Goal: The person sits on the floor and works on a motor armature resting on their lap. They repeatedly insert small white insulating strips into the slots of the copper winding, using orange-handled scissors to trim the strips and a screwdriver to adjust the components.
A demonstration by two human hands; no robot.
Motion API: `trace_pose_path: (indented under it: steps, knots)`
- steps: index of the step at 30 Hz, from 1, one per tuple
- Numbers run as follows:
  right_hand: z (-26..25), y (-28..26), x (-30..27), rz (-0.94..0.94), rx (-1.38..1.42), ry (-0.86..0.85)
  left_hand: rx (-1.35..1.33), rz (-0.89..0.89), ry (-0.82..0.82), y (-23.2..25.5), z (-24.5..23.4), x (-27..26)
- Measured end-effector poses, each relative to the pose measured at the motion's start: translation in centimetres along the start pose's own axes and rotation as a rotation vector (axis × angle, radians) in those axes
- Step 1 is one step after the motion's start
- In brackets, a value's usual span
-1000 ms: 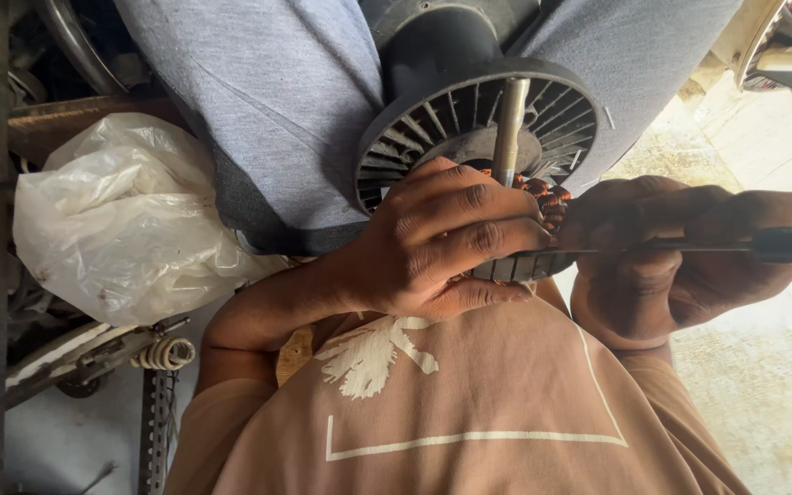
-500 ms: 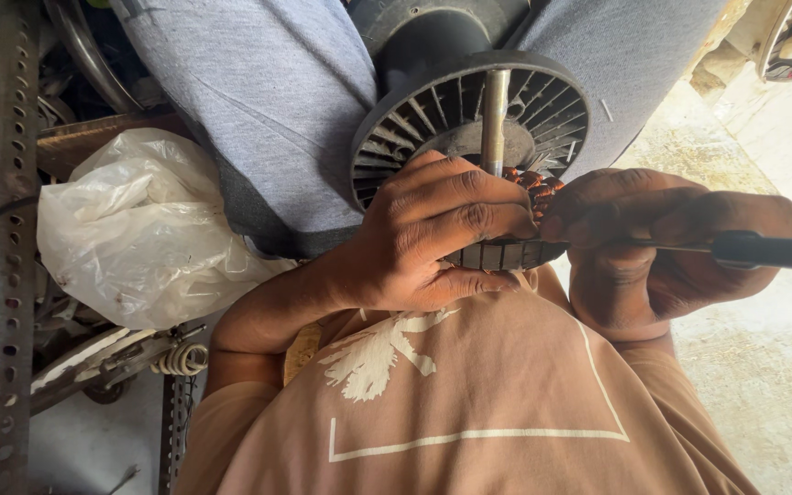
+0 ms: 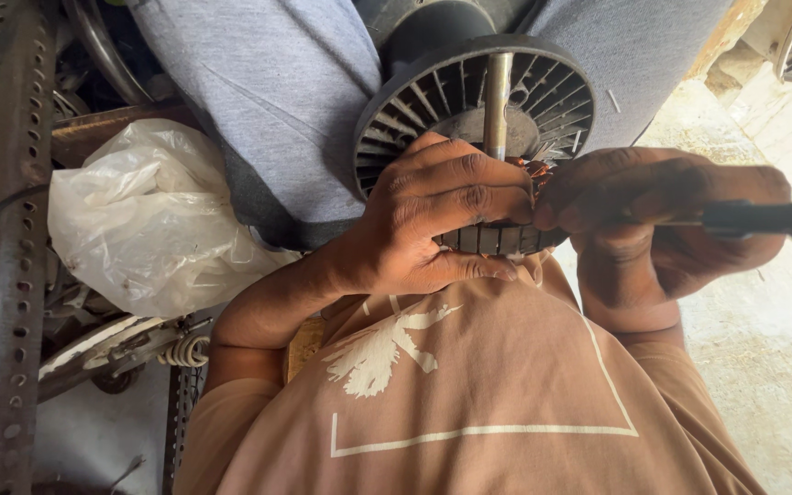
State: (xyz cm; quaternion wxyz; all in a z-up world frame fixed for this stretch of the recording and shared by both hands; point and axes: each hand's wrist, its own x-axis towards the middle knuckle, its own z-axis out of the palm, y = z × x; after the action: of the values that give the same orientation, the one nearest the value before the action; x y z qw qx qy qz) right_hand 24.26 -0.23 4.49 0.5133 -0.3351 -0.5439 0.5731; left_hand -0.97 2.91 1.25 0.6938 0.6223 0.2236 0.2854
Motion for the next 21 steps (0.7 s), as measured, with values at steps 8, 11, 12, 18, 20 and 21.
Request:
trace_pose_path:
  steps: [8,11,12,18,20,21]
  knots:
    - [8.3,-2.8,-1.2,0.340,-0.111,0.790,0.027,0.062,0.126,0.0,0.9,-0.3]
    - [8.2,-2.1,-2.0,0.309,0.008,0.809,0.048,0.098,0.201,-0.3,1.6,-0.7]
    - [7.7,-1.8,-2.1,0.301,0.024,0.811,0.070,0.113,0.227,-0.4,1.9,-0.9]
    - [5.9,-1.5,0.0,0.274,-0.127,0.748,0.135,0.196,0.331,-1.3,3.0,-1.0]
    - [6.1,-1.7,0.1,0.345,-0.051,0.776,0.106,0.174,0.326,-1.3,2.9,-1.2]
    - [6.0,-1.6,0.0,0.374,-0.011,0.782,0.103,0.172,0.311,-1.3,2.7,-1.2]
